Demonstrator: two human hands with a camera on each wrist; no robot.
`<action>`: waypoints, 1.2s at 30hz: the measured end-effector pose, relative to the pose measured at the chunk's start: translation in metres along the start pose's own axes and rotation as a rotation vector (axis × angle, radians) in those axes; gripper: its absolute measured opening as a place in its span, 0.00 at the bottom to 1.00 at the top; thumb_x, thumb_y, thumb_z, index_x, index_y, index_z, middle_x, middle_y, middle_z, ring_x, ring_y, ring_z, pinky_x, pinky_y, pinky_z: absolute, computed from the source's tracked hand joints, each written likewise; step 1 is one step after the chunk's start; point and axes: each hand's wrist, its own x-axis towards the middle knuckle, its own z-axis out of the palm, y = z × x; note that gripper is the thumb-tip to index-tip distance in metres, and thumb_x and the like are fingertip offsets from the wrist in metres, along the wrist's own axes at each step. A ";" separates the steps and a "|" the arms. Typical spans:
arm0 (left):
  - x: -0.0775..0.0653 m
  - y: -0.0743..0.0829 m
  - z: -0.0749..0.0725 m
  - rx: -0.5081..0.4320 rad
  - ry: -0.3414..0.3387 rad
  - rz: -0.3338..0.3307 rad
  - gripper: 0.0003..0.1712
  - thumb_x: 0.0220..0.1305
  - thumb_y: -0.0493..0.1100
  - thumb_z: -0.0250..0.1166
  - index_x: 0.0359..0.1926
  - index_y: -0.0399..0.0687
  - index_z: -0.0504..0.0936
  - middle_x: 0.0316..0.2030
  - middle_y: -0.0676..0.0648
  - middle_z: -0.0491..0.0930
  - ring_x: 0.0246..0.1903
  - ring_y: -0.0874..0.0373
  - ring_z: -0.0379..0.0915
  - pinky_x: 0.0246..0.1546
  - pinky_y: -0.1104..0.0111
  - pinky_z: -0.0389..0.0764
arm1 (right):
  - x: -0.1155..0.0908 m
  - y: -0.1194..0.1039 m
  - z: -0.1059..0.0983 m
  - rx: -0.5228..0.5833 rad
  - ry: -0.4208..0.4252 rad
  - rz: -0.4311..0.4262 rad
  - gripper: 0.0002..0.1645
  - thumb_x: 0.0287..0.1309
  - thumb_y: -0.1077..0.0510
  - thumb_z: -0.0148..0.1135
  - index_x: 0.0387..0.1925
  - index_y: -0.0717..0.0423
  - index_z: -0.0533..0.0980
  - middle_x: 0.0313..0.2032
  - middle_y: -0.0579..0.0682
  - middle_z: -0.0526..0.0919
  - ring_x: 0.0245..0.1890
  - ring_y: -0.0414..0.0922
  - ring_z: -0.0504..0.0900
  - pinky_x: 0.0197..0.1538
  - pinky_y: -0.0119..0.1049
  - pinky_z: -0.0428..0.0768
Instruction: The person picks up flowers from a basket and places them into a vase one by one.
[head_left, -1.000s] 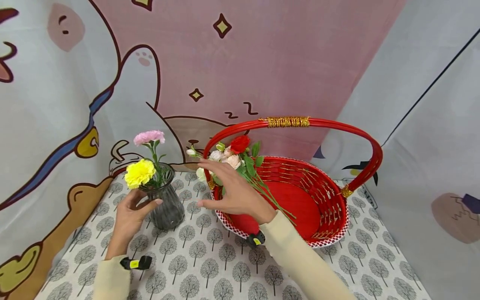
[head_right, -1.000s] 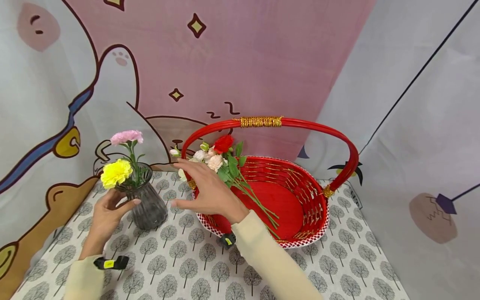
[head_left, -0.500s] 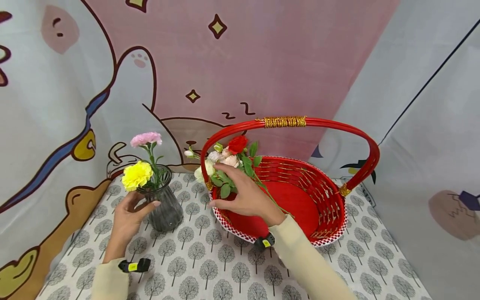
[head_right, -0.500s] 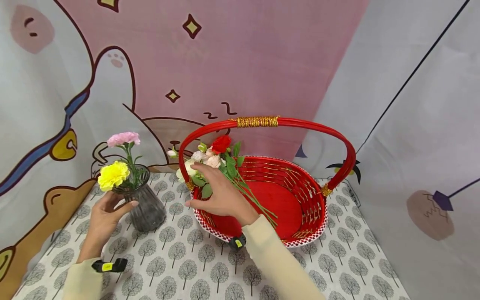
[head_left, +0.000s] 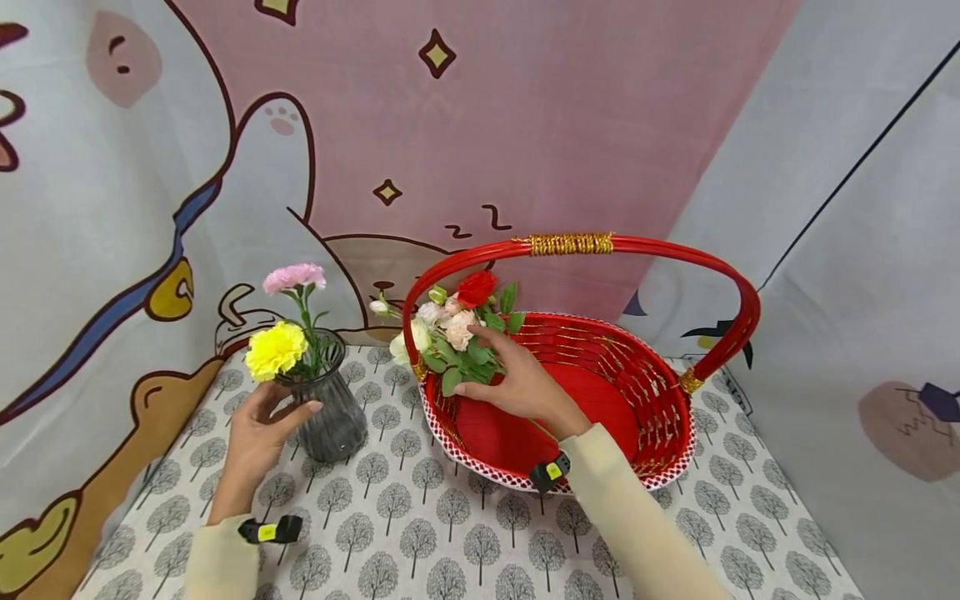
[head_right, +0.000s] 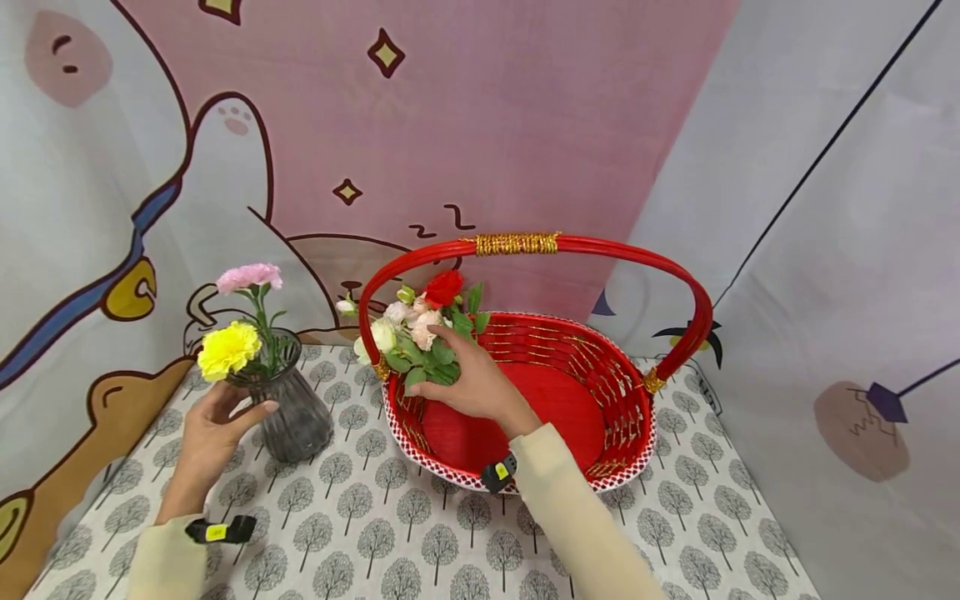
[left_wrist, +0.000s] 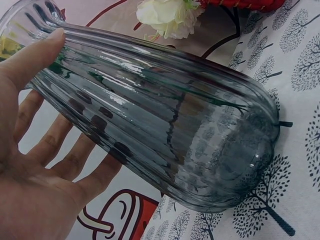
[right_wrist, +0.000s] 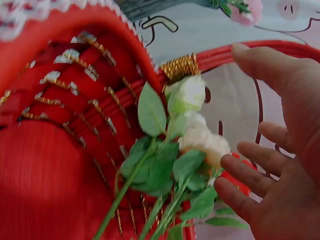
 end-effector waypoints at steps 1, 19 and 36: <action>0.000 -0.001 0.000 0.001 -0.001 -0.003 0.26 0.66 0.49 0.73 0.61 0.49 0.78 0.52 0.57 0.78 0.56 0.77 0.72 0.53 0.84 0.80 | 0.000 0.003 -0.001 -0.011 -0.001 0.011 0.55 0.55 0.39 0.76 0.79 0.41 0.59 0.75 0.48 0.66 0.74 0.55 0.68 0.74 0.58 0.72; 0.001 0.003 0.003 -0.008 0.003 0.000 0.25 0.65 0.49 0.73 0.60 0.48 0.78 0.50 0.59 0.79 0.58 0.75 0.72 0.53 0.85 0.79 | 0.001 0.036 -0.016 -0.089 -0.032 0.130 0.38 0.62 0.54 0.72 0.69 0.60 0.71 0.62 0.60 0.81 0.60 0.58 0.82 0.63 0.55 0.83; -0.001 -0.001 0.006 0.002 0.009 0.065 0.24 0.68 0.48 0.71 0.61 0.48 0.76 0.54 0.58 0.77 0.60 0.73 0.71 0.62 0.85 0.74 | 0.006 0.051 -0.015 -0.254 -0.058 0.148 0.19 0.62 0.62 0.67 0.53 0.66 0.82 0.48 0.59 0.88 0.46 0.51 0.87 0.50 0.44 0.89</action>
